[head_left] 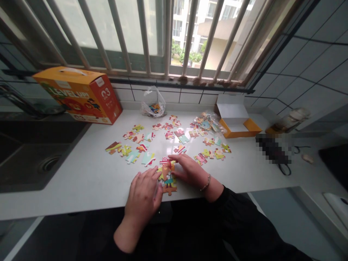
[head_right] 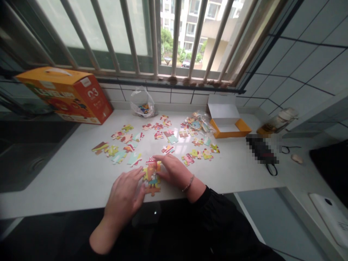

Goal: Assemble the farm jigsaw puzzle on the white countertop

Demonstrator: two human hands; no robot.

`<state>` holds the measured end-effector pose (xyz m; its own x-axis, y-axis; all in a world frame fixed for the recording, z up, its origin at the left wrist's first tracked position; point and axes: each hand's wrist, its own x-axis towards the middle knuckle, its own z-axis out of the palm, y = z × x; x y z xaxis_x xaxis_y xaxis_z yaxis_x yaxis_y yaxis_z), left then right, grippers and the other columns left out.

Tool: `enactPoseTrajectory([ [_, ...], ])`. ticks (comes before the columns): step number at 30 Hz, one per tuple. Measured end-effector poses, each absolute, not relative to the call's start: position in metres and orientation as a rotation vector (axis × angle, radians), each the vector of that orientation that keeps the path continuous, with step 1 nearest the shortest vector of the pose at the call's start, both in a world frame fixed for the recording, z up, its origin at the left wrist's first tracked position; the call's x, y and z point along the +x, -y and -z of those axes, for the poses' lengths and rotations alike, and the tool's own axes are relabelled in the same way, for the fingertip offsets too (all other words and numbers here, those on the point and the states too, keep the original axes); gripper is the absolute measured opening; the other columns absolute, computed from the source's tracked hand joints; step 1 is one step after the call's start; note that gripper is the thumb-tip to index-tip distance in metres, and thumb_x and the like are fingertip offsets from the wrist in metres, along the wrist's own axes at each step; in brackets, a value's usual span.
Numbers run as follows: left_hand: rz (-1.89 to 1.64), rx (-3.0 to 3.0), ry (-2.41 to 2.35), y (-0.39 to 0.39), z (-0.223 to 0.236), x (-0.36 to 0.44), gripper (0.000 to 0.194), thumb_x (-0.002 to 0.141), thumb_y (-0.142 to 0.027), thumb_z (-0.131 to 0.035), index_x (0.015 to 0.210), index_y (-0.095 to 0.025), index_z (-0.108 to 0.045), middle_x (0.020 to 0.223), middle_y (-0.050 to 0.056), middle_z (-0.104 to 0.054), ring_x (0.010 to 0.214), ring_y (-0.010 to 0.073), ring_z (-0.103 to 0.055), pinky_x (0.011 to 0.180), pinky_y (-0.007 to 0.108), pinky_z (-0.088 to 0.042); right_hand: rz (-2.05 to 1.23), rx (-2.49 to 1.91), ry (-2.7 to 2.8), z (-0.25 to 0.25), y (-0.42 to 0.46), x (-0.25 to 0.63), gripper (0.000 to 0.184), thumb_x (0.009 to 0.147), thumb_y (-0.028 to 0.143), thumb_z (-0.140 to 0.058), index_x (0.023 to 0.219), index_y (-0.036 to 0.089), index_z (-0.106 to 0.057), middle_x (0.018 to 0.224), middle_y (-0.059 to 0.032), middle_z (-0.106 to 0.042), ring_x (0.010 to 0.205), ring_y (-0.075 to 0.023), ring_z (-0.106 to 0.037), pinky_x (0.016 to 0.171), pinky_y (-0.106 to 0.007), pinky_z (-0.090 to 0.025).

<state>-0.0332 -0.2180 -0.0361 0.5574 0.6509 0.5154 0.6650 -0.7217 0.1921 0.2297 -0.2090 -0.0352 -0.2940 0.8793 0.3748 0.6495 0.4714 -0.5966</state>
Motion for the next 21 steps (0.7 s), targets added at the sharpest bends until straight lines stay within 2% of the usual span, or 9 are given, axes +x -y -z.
enactPoseTrajectory([
  [3, 0.855, -2.791, 1.155, 0.2182, 0.0329, -0.0322, 0.028, 0.105, -0.021, -0.059, 0.131, -0.025, -0.068, 0.139, 0.01, -0.075, 0.128, 0.0326, -0.068, 0.117, 0.058, -0.045, -0.388, -1.311, 1.997, 0.0374, 0.2071, 0.2314, 0.057, 0.098, 0.024, -0.08, 0.151, 0.025, -0.058, 0.124, -0.0102, -0.075, 0.116, -0.0258, -0.07, 0.105, -0.045, -0.058],
  [7, 0.877, -2.792, 1.165, 0.2196, 0.0314, -0.0328, 0.017, 0.105, -0.024, -0.063, 0.118, -0.024, -0.074, 0.117, 0.009, -0.077, 0.11, 0.0314, -0.069, 0.104, 0.054, -0.051, -0.366, -1.354, 2.056, 0.0357, 0.2059, 0.2305, 0.026, 0.102, 0.025, -0.075, 0.128, 0.023, -0.069, 0.115, -0.0086, -0.075, 0.109, -0.0255, -0.068, 0.1, -0.043, -0.055],
  [9, 0.881, -2.771, 1.184, 0.2199, 0.0316, -0.0334, 0.013, 0.105, -0.026, -0.064, 0.113, -0.024, -0.074, 0.113, 0.01, -0.076, 0.105, 0.0314, -0.069, 0.099, 0.053, -0.052, -0.36, -1.348, 2.086, 0.0335, 0.206, 0.2298, 0.015, 0.104, 0.025, -0.073, 0.118, 0.023, -0.071, 0.113, -0.0083, -0.075, 0.107, -0.0252, -0.067, 0.099, -0.041, -0.054],
  [11, 0.898, -2.747, 1.196, 0.2195, 0.032, -0.0336, 0.014, 0.105, -0.026, -0.065, 0.115, -0.023, -0.074, 0.121, 0.011, -0.076, 0.109, 0.0323, -0.069, 0.101, 0.052, -0.051, -0.361, -1.327, 2.109, 0.0313, 0.2064, 0.2293, 0.009, 0.104, 0.024, -0.071, 0.113, 0.023, -0.073, 0.113, -0.0077, -0.075, 0.106, -0.0241, -0.067, 0.098, -0.04, -0.053],
  [14, 0.847, -2.768, 1.139, 0.2179, 0.033, -0.0331, 0.035, 0.107, -0.027, -0.062, 0.142, -0.024, -0.066, 0.148, 0.012, -0.07, 0.133, 0.0345, -0.064, 0.114, 0.055, -0.045, -0.378, -1.286, 2.165, 0.0291, 0.2075, 0.229, 0.011, 0.104, 0.021, -0.069, 0.109, 0.027, -0.077, 0.115, -0.0059, -0.075, 0.106, -0.0225, -0.066, 0.1, -0.039, -0.052],
  [16, 0.763, -2.797, 1.087, 0.217, 0.0342, -0.0328, 0.048, 0.108, -0.029, -0.06, 0.156, -0.026, -0.057, 0.158, 0.009, -0.065, 0.144, 0.0354, -0.059, 0.121, 0.058, -0.04, -0.387, -1.255, 2.199, 0.0285, 0.2081, 0.2288, 0.017, 0.103, 0.019, -0.069, 0.108, 0.03, -0.081, 0.116, -0.0044, -0.075, 0.107, -0.022, -0.066, 0.102, -0.04, -0.051],
  [19, 0.717, -2.812, 1.096, 0.2161, 0.0364, -0.0336, 0.044, 0.109, -0.03, -0.059, 0.153, -0.028, -0.059, 0.158, 0.008, -0.066, 0.145, 0.0359, -0.058, 0.123, 0.061, -0.037, -0.386, -1.226, 2.211, 0.0283, 0.2085, 0.2286, 0.018, 0.104, 0.022, -0.07, 0.111, 0.033, -0.082, 0.118, -0.0042, -0.075, 0.108, -0.0221, -0.066, 0.103, -0.04, -0.051],
  [21, 0.732, -2.828, 1.136, 0.2154, 0.0371, -0.0362, 0.037, 0.11, -0.03, -0.058, 0.146, -0.027, -0.063, 0.154, 0.009, -0.068, 0.142, 0.0346, -0.06, 0.124, 0.061, -0.037, -0.374, -1.234, 2.191, 0.0285, 0.2081, 0.2286, 0.018, 0.106, 0.025, -0.069, 0.119, 0.03, -0.08, 0.118, -0.0063, -0.075, 0.109, -0.0227, -0.067, 0.102, -0.04, -0.052],
])
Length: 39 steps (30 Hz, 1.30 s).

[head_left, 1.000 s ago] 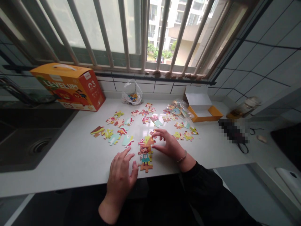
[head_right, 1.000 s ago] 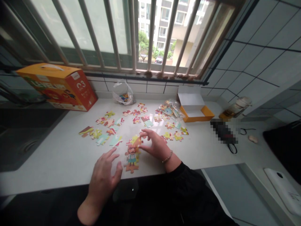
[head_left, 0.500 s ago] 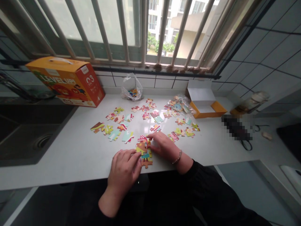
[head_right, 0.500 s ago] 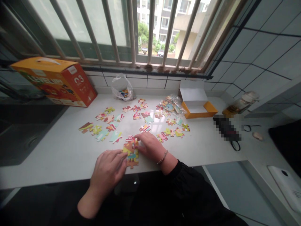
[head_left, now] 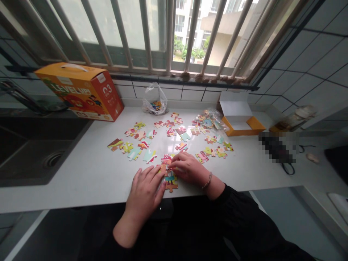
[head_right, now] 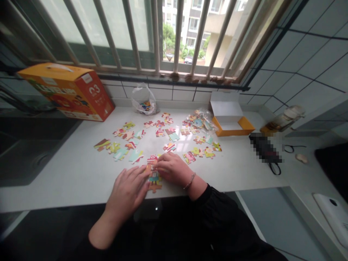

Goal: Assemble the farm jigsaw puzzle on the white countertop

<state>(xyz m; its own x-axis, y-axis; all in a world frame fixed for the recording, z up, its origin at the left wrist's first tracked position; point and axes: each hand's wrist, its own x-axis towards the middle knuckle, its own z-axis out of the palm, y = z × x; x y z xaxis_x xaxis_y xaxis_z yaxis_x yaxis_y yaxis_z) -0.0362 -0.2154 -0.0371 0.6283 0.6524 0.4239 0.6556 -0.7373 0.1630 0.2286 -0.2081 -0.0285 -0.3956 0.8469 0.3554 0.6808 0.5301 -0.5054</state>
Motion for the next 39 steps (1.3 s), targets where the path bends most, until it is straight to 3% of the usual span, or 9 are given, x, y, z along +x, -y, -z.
enactPoseTrajectory([
  [3, 0.744, -2.871, 1.179, 0.212, 0.036, -0.045, 0.027, 0.11, -0.028, -0.057, 0.136, -0.026, -0.067, 0.147, 0.01, -0.07, 0.135, 0.0321, -0.064, 0.125, 0.063, -0.037, -0.365, -1.269, 2.151, 0.029, 0.207, 0.229, 0.017, 0.106, 0.026, -0.068, 0.121, 0.025, -0.076, 0.117, -0.0085, -0.075, 0.109, -0.0235, -0.067, 0.102, -0.04, -0.053],
  [9, 0.73, -3.03, 1.105, 0.206, 0.029, -0.068, 0.021, 0.108, -0.028, -0.06, 0.127, -0.028, -0.07, 0.14, 0.01, -0.07, 0.13, 0.0306, -0.065, 0.122, 0.06, -0.043, -0.362, -1.206, 2.147, 0.03, 0.205, 0.23, 0.009, 0.102, 0.018, -0.07, 0.104, 0.025, -0.075, 0.112, -0.0071, -0.075, 0.105, -0.0227, -0.068, 0.098, -0.04, -0.054],
  [14, 0.74, -3.08, 1.067, 0.205, 0.028, -0.073, 0.015, 0.108, -0.029, -0.061, 0.12, -0.026, -0.069, 0.157, 0.012, -0.062, 0.143, 0.0334, -0.059, 0.123, 0.06, -0.044, -0.358, -1.215, 2.141, 0.029, 0.206, 0.229, 0.009, 0.102, 0.018, -0.07, 0.104, 0.026, -0.074, 0.113, -0.0074, -0.074, 0.105, -0.0231, -0.069, 0.098, -0.04, -0.054],
  [20, 0.796, -3.14, 1.136, 0.197, 0.033, -0.073, 0.022, 0.11, -0.029, -0.06, 0.131, -0.026, -0.062, 0.153, 0.011, -0.066, 0.142, 0.0305, -0.06, 0.121, 0.057, -0.045, -0.359, -1.224, 2.147, 0.028, 0.206, 0.229, 0.011, 0.101, 0.016, -0.07, 0.104, 0.025, -0.074, 0.112, -0.007, -0.074, 0.106, -0.0227, -0.068, 0.1, -0.039, -0.054],
  [30, 0.94, -3.209, 1.096, 0.189, 0.031, -0.084, 0.023, 0.109, -0.029, -0.065, 0.132, -0.027, -0.065, 0.136, 0.007, -0.069, 0.127, 0.0264, -0.063, 0.11, 0.044, -0.05, -0.373, -1.241, 2.152, 0.028, 0.206, 0.23, 0.009, 0.102, 0.018, -0.069, 0.104, 0.025, -0.074, 0.113, -0.0073, -0.073, 0.107, -0.0228, -0.068, 0.101, -0.04, -0.053],
  [39, 0.766, -3.219, 0.96, 0.197, 0.029, -0.084, 0.025, 0.11, -0.025, -0.06, 0.131, -0.032, -0.07, 0.139, 0.005, -0.072, 0.129, 0.0276, -0.067, 0.124, 0.057, -0.041, -0.357, -1.239, 2.14, 0.028, 0.206, 0.229, 0.009, 0.102, 0.017, -0.069, 0.103, 0.025, -0.074, 0.113, -0.0073, -0.073, 0.105, -0.0225, -0.067, 0.099, -0.039, -0.054],
])
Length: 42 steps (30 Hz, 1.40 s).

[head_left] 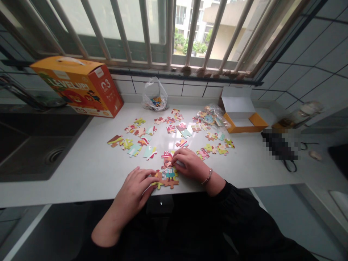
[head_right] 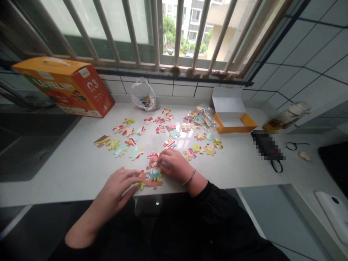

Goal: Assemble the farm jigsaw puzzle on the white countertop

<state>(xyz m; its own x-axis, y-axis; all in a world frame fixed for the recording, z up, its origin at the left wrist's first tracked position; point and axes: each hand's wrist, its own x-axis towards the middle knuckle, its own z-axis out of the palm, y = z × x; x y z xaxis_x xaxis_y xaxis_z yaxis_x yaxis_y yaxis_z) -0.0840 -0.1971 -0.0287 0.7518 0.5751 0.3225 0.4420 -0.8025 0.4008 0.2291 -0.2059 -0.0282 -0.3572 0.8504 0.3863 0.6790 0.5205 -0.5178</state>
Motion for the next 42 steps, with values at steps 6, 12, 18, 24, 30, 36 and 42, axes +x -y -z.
enactPoseTrajectory([
  [6, -0.554, 2.722, -0.807, 0.202, 0.026, -0.079, 0.034, 0.109, -0.022, -0.057, 0.139, -0.035, -0.069, 0.15, 0.007, -0.067, 0.137, 0.0288, -0.063, 0.125, 0.061, -0.04, -0.354, -1.251, 2.136, 0.029, 0.206, 0.229, 0.01, 0.1, 0.016, -0.071, 0.102, 0.025, -0.074, 0.113, -0.0073, -0.073, 0.105, -0.0229, -0.067, 0.1, -0.04, -0.053],
  [12, -0.553, 2.752, -0.746, 0.204, 0.024, -0.08, 0.034, 0.109, -0.017, -0.054, 0.137, -0.031, -0.066, 0.151, 0.004, -0.071, 0.139, 0.0262, -0.063, 0.127, 0.059, -0.038, -0.361, -1.242, 2.13, 0.03, 0.205, 0.229, 0.009, 0.101, 0.017, -0.07, 0.102, 0.024, -0.074, 0.112, -0.007, -0.073, 0.105, -0.0226, -0.067, 0.098, -0.04, -0.053],
  [18, -0.53, 2.745, -0.751, 0.205, 0.024, -0.08, 0.034, 0.107, -0.018, -0.056, 0.136, -0.031, -0.068, 0.15, 0.005, -0.071, 0.136, 0.0281, -0.064, 0.124, 0.06, -0.042, -0.382, -1.272, 2.132, 0.028, 0.206, 0.228, 0.009, 0.101, 0.017, -0.069, 0.102, 0.024, -0.074, 0.113, -0.0071, -0.074, 0.106, -0.0227, -0.068, 0.1, -0.041, -0.053],
  [24, -0.5, 2.761, -0.753, 0.206, 0.023, -0.078, 0.041, 0.107, -0.022, -0.058, 0.145, -0.035, -0.067, 0.153, 0.006, -0.068, 0.138, 0.0298, -0.062, 0.125, 0.062, -0.042, -0.381, -1.292, 2.139, 0.026, 0.206, 0.228, 0.01, 0.102, 0.018, -0.069, 0.102, 0.025, -0.075, 0.113, -0.0072, -0.074, 0.107, -0.0227, -0.067, 0.102, -0.041, -0.053],
  [30, -0.512, 2.764, -0.804, 0.209, 0.023, -0.071, 0.032, 0.108, -0.037, -0.065, 0.14, -0.033, -0.07, 0.151, 0.006, -0.069, 0.137, 0.0309, -0.062, 0.123, 0.061, -0.043, -0.312, -1.359, 2.133, 0.028, 0.207, 0.23, 0.009, 0.104, 0.023, -0.068, 0.109, 0.026, -0.076, 0.123, -0.0082, -0.075, 0.114, -0.0245, -0.068, 0.103, -0.042, -0.052],
  [36, -0.545, 2.773, -0.832, 0.212, 0.029, -0.065, 0.027, 0.109, -0.036, -0.065, 0.134, -0.031, -0.071, 0.156, 0.006, -0.067, 0.14, 0.0315, -0.06, 0.124, 0.061, -0.042, -0.125, -1.722, 2.002, 0.035, 0.209, 0.233, 0.051, 0.106, 0.031, -0.068, 0.155, 0.025, -0.059, 0.163, -0.0119, -0.061, 0.15, -0.0347, -0.053, 0.12, -0.055, -0.041],
  [42, -0.581, 2.782, -0.866, 0.214, 0.029, -0.061, 0.027, 0.109, -0.03, -0.062, 0.134, -0.029, -0.072, 0.16, 0.01, -0.062, 0.143, 0.0332, -0.058, 0.122, 0.062, -0.043, 0.007, -1.945, 1.755, 0.035, 0.208, 0.24, 0.036, 0.097, 0.012, -0.063, 0.129, 0.024, -0.075, 0.137, -0.0099, -0.077, 0.124, -0.0341, -0.063, 0.103, -0.052, -0.047],
])
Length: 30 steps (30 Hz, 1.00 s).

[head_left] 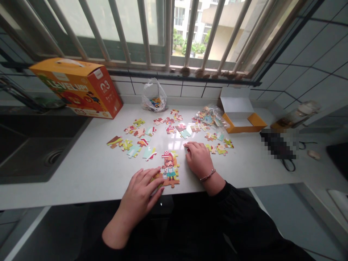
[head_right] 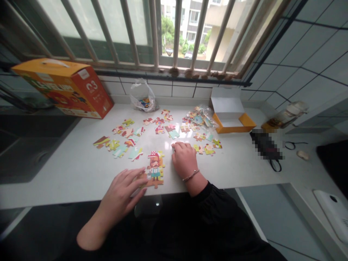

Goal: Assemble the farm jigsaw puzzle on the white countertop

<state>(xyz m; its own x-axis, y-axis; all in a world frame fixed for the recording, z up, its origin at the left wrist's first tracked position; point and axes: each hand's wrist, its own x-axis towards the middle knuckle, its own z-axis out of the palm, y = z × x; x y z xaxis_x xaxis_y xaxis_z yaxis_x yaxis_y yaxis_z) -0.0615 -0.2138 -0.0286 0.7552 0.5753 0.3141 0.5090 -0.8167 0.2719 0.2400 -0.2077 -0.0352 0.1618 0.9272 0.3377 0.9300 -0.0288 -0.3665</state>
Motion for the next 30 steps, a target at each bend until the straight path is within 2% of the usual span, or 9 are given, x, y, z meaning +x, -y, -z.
enactPoseTrajectory([
  [7, -0.596, 2.795, -0.886, 0.215, 0.03, -0.061, 0.035, 0.109, -0.027, -0.06, 0.143, -0.032, -0.068, 0.15, 0.009, -0.068, 0.134, 0.0306, -0.063, 0.123, 0.062, -0.041, 0.119, -1.92, 1.694, 0.036, 0.208, 0.243, 0.028, 0.094, 0.012, -0.066, 0.115, 0.025, -0.078, 0.121, -0.0106, -0.078, 0.105, -0.0319, -0.061, 0.087, -0.047, -0.046],
  [11, -0.575, 2.815, -0.913, 0.215, 0.031, -0.059, 0.04, 0.11, -0.026, -0.057, 0.148, -0.032, -0.065, 0.157, 0.007, -0.065, 0.14, 0.0323, -0.06, 0.123, 0.063, -0.041, 0.089, -1.96, 1.659, 0.035, 0.208, 0.243, 0.021, 0.097, 0.014, -0.065, 0.109, 0.023, -0.079, 0.114, -0.0119, -0.077, 0.104, -0.0327, -0.06, 0.089, -0.049, -0.047],
  [15, -0.552, 2.829, -0.928, 0.214, 0.032, -0.058, 0.046, 0.109, -0.026, -0.056, 0.154, -0.035, -0.06, 0.164, 0.005, -0.061, 0.146, 0.0339, -0.057, 0.124, 0.064, -0.041, -0.009, -1.837, 1.718, 0.031, 0.208, 0.242, 0.022, 0.096, 0.01, -0.062, 0.104, 0.023, -0.077, 0.111, -0.0109, -0.075, 0.107, -0.032, -0.061, 0.095, -0.049, -0.049],
  [19, -0.671, 2.719, -1.02, 0.208, 0.034, -0.057, 0.044, 0.109, -0.032, -0.058, 0.153, -0.03, -0.058, 0.159, 0.012, -0.061, 0.143, 0.0339, -0.059, 0.119, 0.057, -0.049, -0.05, -1.728, 1.773, 0.031, 0.206, 0.242, 0.021, 0.094, 0.008, -0.062, 0.096, 0.024, -0.075, 0.106, -0.0093, -0.074, 0.104, -0.0303, -0.061, 0.097, -0.049, -0.05],
  [21, -0.772, 2.639, -1.203, 0.198, 0.033, -0.054, 0.043, 0.109, -0.036, -0.058, 0.151, -0.025, -0.057, 0.15, 0.016, -0.065, 0.137, 0.0358, -0.061, 0.115, 0.056, -0.052, -0.042, -1.741, 1.763, 0.033, 0.205, 0.243, 0.02, 0.094, 0.008, -0.062, 0.093, 0.024, -0.073, 0.103, -0.009, -0.073, 0.102, -0.03, -0.06, 0.096, -0.049, -0.05],
  [24, -0.79, 2.58, -1.529, 0.177, 0.029, -0.045, 0.045, 0.108, -0.044, -0.056, 0.145, -0.017, -0.059, 0.135, 0.022, -0.067, 0.126, 0.0419, -0.063, 0.108, 0.062, -0.053, -0.032, -1.765, 1.752, 0.035, 0.204, 0.244, 0.019, 0.094, 0.009, -0.062, 0.091, 0.025, -0.072, 0.101, -0.0089, -0.072, 0.101, -0.0297, -0.06, 0.094, -0.048, -0.05],
  [27, -0.612, 2.557, -1.733, 0.153, 0.023, -0.037, 0.048, 0.104, -0.055, -0.057, 0.125, -0.013, -0.067, 0.118, 0.023, -0.067, 0.112, 0.0442, -0.063, 0.097, 0.063, -0.056, -0.035, -1.777, 1.74, 0.035, 0.204, 0.245, 0.019, 0.094, 0.009, -0.062, 0.089, 0.025, -0.071, 0.101, -0.0088, -0.072, 0.1, -0.0295, -0.059, 0.093, -0.048, -0.049],
  [30, -0.482, 2.543, -1.803, 0.131, 0.021, -0.034, 0.047, 0.1, -0.062, -0.059, 0.105, -0.016, -0.067, 0.107, 0.02, -0.065, 0.106, 0.0431, -0.062, 0.093, 0.06, -0.057, -0.05, -1.774, 1.721, 0.034, 0.204, 0.245, 0.018, 0.093, 0.008, -0.062, 0.089, 0.024, -0.07, 0.101, -0.0086, -0.073, 0.1, -0.0294, -0.06, 0.093, -0.047, -0.049],
])
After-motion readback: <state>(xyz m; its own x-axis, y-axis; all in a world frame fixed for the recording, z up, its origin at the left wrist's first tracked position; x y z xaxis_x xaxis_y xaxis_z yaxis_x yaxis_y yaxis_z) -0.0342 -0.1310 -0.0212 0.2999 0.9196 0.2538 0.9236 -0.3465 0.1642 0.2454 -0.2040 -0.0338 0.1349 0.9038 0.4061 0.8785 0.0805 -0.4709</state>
